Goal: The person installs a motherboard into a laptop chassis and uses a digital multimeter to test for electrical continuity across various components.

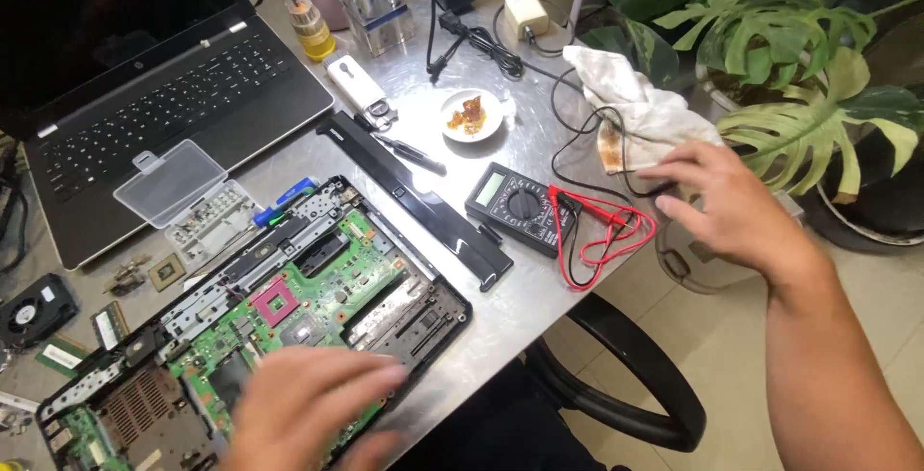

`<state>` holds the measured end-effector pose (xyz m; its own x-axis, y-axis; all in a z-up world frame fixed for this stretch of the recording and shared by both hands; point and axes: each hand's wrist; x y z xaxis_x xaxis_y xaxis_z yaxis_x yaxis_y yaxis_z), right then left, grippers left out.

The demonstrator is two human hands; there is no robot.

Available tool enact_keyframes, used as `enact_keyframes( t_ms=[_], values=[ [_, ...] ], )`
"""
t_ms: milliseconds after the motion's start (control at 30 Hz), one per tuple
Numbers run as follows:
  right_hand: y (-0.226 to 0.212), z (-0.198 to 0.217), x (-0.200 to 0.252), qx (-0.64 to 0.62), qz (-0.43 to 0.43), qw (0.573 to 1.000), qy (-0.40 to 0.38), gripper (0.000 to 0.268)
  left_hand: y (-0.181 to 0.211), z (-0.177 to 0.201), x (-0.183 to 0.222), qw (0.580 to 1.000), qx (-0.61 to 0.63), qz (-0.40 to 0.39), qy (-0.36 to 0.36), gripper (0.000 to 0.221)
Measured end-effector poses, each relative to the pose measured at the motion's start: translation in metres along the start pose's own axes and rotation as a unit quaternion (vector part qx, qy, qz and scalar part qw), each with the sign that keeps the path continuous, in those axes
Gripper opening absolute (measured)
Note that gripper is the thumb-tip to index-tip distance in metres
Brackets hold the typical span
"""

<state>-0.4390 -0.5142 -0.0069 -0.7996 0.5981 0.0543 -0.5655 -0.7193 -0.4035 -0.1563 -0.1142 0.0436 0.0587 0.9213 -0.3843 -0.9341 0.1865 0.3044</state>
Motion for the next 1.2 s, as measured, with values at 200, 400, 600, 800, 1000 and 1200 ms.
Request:
enact_keyframes(
  t_ms=[200, 400, 600, 800, 1000, 1200],
  values=[
    [0.022, -0.014, 0.004, 0.035, 0.060, 0.995, 0.071, 0.037, 0.054, -0.052, -0.064, 0.991, 0.134, -0.030, -0.009, 0.031],
    [0.029, -0.034, 0.003, 0.031, 0.029, 0.987, 0.152, 0.010, 0.074, -0.089, -0.093, 0.980, 0.198, -0.013, -0.032, 0.027],
    [-0.035, -0.023, 0.032, -0.369, -0.028, 0.906, 0.206, 0.011, 0.081, -0.118, -0.105, 0.975, 0.222, 0.027, 0.003, 0.026],
    [-0.046, -0.019, 0.018, -0.199, -0.005, 0.974, 0.105, 0.019, 0.077, -0.150, -0.122, 0.996, 0.044, 0.075, 0.024, 0.047],
    [-0.045, -0.029, -0.019, -0.025, 0.073, 0.997, -0.017, 0.038, 0.076, -0.162, -0.126, 0.985, -0.099, 0.133, -0.053, 0.062],
    [-0.065, -0.018, -0.035, -0.028, -0.045, 0.993, -0.102, 0.040, 0.077, -0.160, -0.121, 0.985, -0.105, 0.131, -0.032, 0.049]
  ],
)
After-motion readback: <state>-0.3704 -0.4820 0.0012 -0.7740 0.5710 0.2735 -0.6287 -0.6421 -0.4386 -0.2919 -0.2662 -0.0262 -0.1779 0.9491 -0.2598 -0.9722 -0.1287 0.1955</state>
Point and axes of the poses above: each hand's wrist, its own x-axis away from the middle knuckle, its own z-axis out of the back of the hand, y = z × x, and after that the axes turned 11 degrees about -y, right-handed
